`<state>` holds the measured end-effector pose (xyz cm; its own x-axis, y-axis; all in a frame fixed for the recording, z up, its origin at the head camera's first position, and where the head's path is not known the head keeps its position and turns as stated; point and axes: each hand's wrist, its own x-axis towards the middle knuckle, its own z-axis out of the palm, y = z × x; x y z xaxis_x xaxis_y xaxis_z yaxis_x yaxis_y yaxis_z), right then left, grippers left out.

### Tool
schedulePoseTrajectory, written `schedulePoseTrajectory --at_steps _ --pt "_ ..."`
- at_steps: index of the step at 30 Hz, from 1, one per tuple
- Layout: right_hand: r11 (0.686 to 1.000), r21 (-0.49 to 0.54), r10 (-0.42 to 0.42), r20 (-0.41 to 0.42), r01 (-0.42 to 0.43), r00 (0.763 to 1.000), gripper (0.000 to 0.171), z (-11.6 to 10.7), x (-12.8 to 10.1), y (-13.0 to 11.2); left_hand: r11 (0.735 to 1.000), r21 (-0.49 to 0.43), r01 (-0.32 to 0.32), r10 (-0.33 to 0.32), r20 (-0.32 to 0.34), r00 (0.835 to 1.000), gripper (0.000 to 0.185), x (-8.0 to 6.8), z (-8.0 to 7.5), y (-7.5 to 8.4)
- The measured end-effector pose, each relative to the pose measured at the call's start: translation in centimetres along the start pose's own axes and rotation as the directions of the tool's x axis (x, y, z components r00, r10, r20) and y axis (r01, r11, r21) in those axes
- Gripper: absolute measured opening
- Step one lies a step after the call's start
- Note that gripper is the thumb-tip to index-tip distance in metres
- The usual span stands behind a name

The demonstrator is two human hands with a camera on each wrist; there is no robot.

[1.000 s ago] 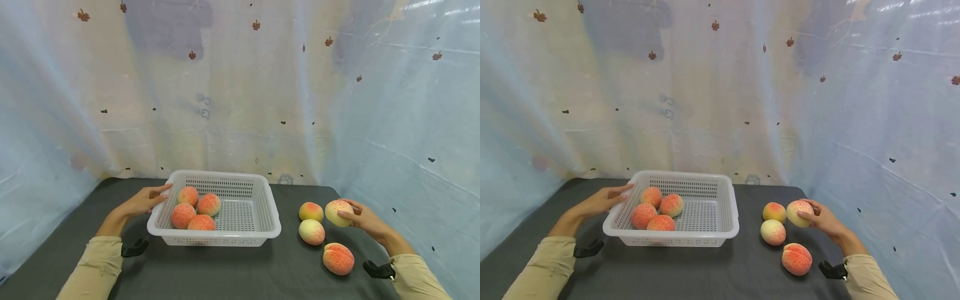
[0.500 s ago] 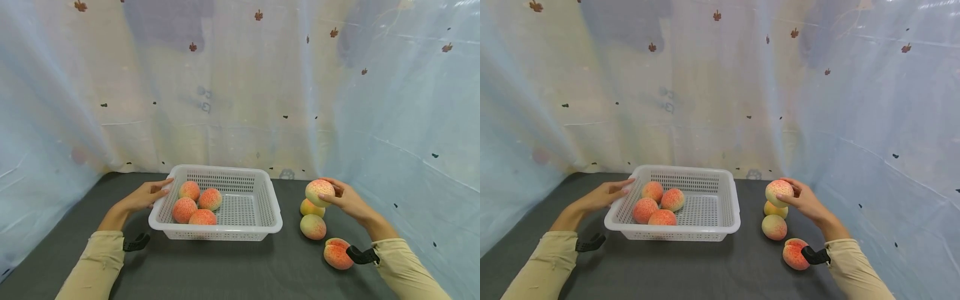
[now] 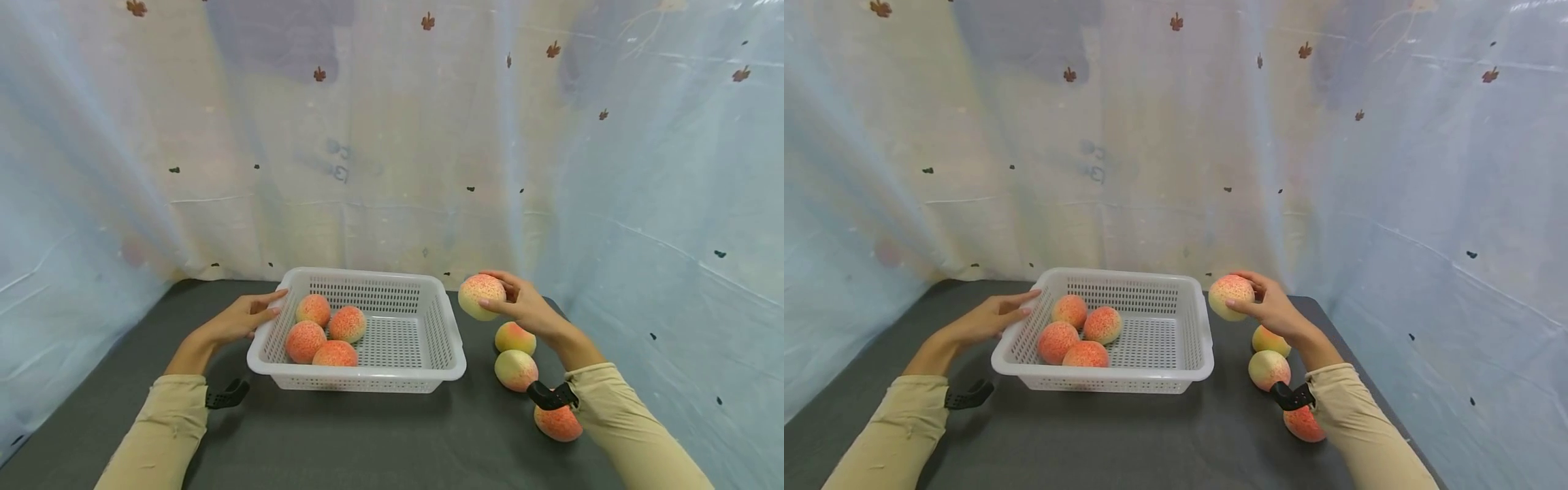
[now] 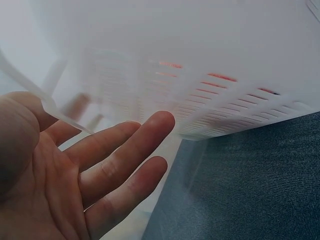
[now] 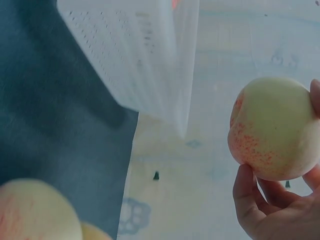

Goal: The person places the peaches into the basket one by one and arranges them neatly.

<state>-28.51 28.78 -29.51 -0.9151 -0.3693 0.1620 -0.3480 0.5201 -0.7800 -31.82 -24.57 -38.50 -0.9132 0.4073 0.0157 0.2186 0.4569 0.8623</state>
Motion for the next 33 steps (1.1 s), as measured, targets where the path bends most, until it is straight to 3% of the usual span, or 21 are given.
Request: schedulePoseTrajectory --at_steps 18,25,33 --pt "0.999 0.021 -0.045 0.023 0.045 0.999 0.062 2.9 3.4 -3.3 1.0 0.024 -0.005 0.005 0.005 1.0 0.065 -0.1 -0.3 0.4" --pt "0.995 0.075 -0.071 0.039 0.068 0.997 0.061 4.2 5.1 -4.7 0.999 0.023 0.027 -0.027 -0.018 0.999 0.065 -0.2 -0.2 0.2" --pt "0.991 0.107 -0.09 0.054 0.084 0.994 0.063 5.9 6.8 -5.4 1.0 0.014 -0.003 0.003 -0.011 1.0 0.065 0.2 0.0 -0.3"
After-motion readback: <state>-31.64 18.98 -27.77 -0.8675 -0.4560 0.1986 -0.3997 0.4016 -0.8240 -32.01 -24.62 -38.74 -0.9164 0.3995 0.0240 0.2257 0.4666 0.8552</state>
